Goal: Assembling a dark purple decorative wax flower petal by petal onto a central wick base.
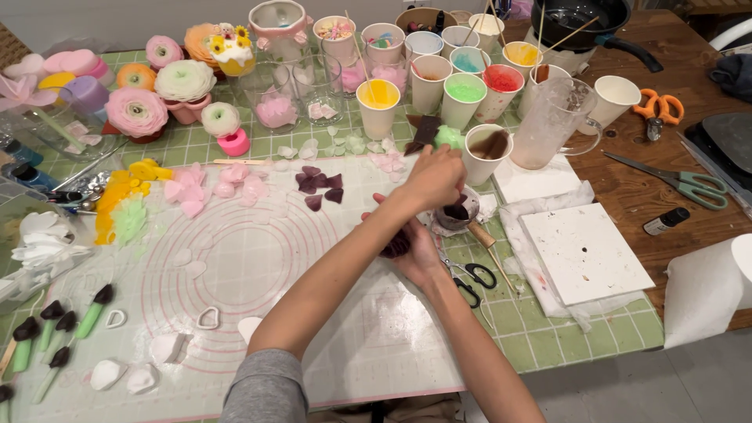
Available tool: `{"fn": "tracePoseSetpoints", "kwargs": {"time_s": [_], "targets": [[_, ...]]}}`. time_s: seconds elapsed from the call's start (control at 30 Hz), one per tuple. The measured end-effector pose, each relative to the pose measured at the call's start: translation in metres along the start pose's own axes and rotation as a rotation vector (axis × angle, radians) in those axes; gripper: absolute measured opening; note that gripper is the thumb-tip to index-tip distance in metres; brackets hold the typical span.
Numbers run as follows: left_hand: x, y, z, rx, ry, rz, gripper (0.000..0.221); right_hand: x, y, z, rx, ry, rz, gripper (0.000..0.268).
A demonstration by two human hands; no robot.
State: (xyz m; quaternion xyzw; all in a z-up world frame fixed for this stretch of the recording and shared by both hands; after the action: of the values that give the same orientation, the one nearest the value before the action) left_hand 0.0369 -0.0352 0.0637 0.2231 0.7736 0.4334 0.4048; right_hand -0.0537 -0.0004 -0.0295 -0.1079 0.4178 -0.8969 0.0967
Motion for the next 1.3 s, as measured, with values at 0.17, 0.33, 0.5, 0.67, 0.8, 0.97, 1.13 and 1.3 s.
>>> {"fn": "tracePoseSetpoints", "kwargs": {"time_s": [0.17, 0.33, 0.5, 0.67, 0.8, 0.97, 1.13, 1.3], "targets": [[0.029, 0.052, 0.032, 0.361, 0.161, 0.004, 0.011, -0.011, 0.027, -0.007, -0.027, 0.014, -0.179, 0.058], [0.09, 0.12, 0.033, 0.477, 0.203, -0.133, 0.009, -0.002, 0.0, 0.005, 0.089, 0.059, -0.023, 0.062], [0.139, 0.124, 0.024, 0.251, 0.003, -0.266, 0.006, -0.011, 0.033, -0.003, 0.108, 0.138, -0.086, 0.053], [0.153, 0.108, 0.019, 0.232, -0.043, -0.276, 0.008, 0.006, -0.012, 0.009, 0.192, 0.144, -0.015, 0.055], [0.154, 0.103, 0.017, 0.219, -0.051, -0.232, 0.008, 0.011, -0.022, 0.013, 0.198, 0.118, -0.046, 0.055], [0.156, 0.104, 0.015, 0.208, -0.082, -0.187, 0.008, 0.009, -0.017, 0.011, 0.207, 0.126, -0.026, 0.058], [0.155, 0.107, 0.012, 0.195, -0.087, -0.142, 0.009, 0.011, -0.021, 0.013, 0.256, 0.111, -0.072, 0.061], [0.154, 0.112, 0.008, 0.162, -0.099, -0.101, 0.013, 0.005, 0.001, 0.005, 0.207, 0.166, 0.068, 0.063]]}}
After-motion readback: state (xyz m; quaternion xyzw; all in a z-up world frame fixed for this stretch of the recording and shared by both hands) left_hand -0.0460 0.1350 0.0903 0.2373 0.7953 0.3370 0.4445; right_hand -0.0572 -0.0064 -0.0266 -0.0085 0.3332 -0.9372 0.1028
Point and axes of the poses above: each hand's wrist, its own x-axis away from the middle knuckle, its own y-axis out of the back of the hand, z = x × y, the point moved 5 cm from there along -x, towards the middle knuckle, and after that the axes turned 4 degrees about -z, right-handed, at the moved point
